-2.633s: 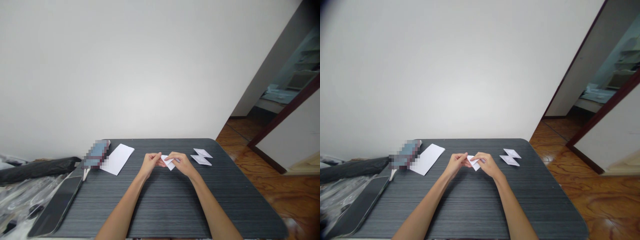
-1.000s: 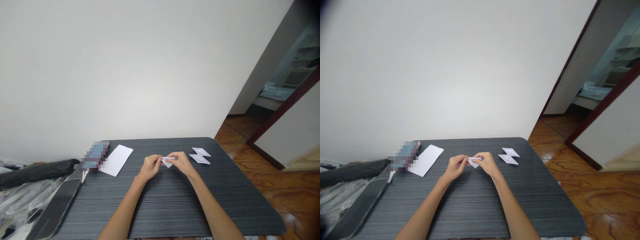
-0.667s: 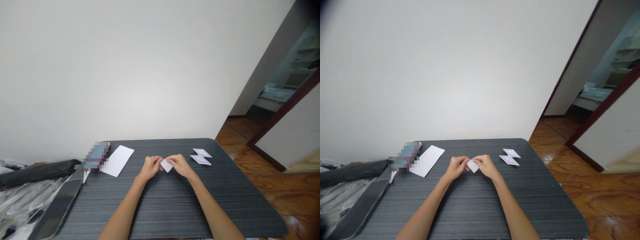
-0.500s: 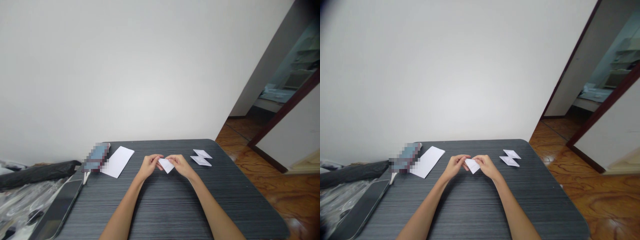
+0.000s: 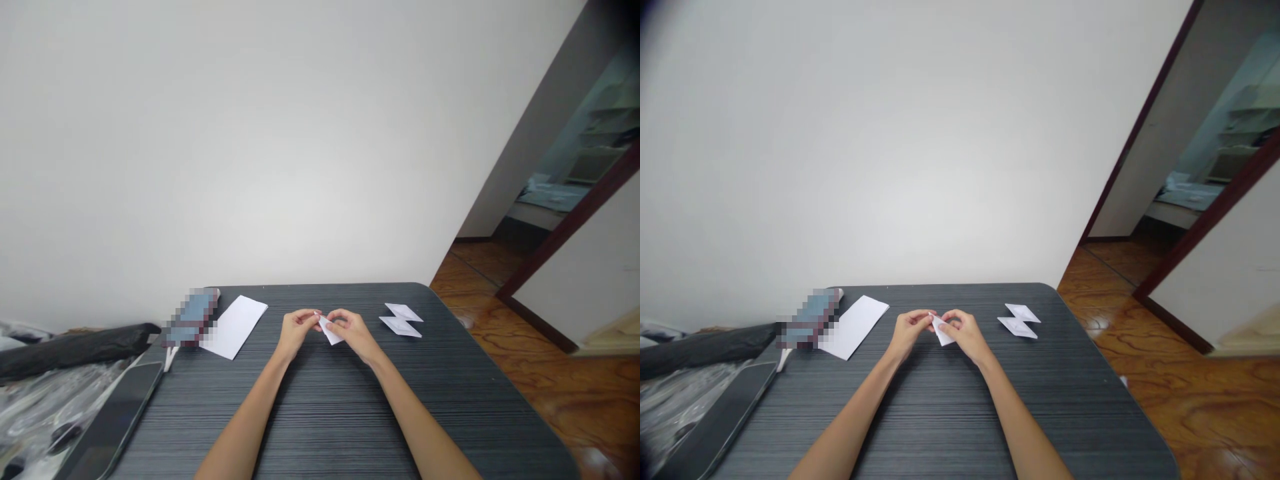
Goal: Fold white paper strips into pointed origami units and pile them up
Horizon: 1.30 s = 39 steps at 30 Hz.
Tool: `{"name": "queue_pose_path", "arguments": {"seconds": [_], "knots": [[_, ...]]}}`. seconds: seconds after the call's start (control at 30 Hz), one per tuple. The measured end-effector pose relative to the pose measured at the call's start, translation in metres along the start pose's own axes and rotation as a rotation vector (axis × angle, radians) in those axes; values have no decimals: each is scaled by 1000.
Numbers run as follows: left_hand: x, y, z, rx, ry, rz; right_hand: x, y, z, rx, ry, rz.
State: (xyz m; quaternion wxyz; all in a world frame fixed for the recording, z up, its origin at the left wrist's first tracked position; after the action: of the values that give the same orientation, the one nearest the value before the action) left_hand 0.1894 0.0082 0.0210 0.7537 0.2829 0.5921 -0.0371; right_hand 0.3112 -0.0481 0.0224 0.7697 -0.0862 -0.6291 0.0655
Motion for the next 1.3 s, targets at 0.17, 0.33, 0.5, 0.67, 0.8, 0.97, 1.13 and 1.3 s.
{"name": "queue_pose_path", "arguments": {"seconds": [0.17,0.33,0.5,0.67,0.8,0.97,1.13,1.3], "knots": [[8,-1,4,-22,-26,-43,-3,-1,2,-59,-2,55],[7,-3,14,26,-168,-75,-3,3,-2,-92,-19,-14],[7,-6,22,72,-325,-118,9,-1,-1,-203,-377,-311],[10,-6,21,56,-287,-69,7,-3,1,-327,-537,-414],[14,-6,19,11,-247,-51,5,-6,1,-491,-517,-448],[13,-5,19,-20,-252,-46,8,-11,5,-580,-496,-484],[9,-6,21,-2,-302,-61,8,-13,7,-577,-481,-504],[9,-5,19,5,-276,-57,2,-3,2,-475,-349,-401]]}}
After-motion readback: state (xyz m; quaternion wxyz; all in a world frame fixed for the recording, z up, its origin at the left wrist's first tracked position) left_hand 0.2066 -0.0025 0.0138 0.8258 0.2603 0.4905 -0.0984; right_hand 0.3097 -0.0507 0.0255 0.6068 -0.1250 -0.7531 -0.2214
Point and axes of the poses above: each hand's wrist, its own y-axis towards the middle knuckle, its own z-axis out of the palm, x = y × z, the point moved 4 cm from there along y, towards the middle knuckle, and after that the axes turned 14 degrees about z, right-handed, at the moved point
